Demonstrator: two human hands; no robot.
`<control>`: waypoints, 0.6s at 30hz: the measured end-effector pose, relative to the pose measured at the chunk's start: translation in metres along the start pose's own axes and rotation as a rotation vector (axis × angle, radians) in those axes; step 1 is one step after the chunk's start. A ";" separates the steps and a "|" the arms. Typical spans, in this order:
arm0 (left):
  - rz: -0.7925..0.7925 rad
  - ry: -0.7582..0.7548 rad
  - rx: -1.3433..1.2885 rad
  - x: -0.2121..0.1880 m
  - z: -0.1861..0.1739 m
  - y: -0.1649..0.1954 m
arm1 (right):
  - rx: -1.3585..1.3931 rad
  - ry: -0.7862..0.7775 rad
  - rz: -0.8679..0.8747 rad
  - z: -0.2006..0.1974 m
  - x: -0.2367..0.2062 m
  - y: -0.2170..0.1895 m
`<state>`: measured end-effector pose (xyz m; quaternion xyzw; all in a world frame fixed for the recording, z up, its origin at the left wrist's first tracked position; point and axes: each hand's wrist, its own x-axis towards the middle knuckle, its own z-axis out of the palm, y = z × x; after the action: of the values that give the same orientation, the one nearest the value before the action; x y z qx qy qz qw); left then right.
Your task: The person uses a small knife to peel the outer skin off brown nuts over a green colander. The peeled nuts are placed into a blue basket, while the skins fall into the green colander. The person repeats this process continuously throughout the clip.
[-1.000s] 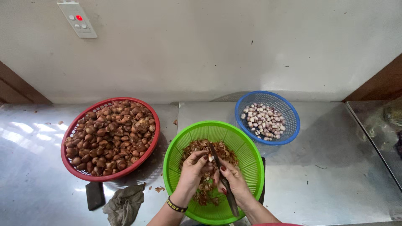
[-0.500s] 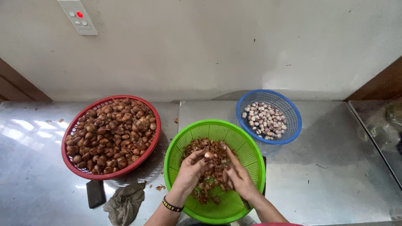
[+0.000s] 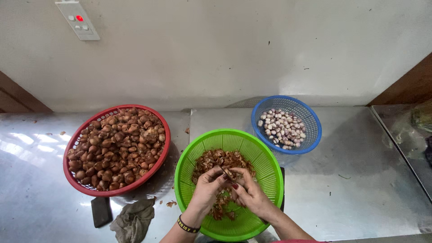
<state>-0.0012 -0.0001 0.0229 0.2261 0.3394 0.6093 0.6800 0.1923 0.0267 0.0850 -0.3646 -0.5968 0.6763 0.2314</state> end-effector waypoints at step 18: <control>0.020 0.200 -0.092 0.008 0.002 -0.005 | 0.110 0.036 -0.030 0.001 0.004 0.021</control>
<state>0.0037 0.0074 0.0186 0.1363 0.3750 0.6505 0.6463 0.1915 0.0256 0.0639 -0.3545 -0.5599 0.6979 0.2717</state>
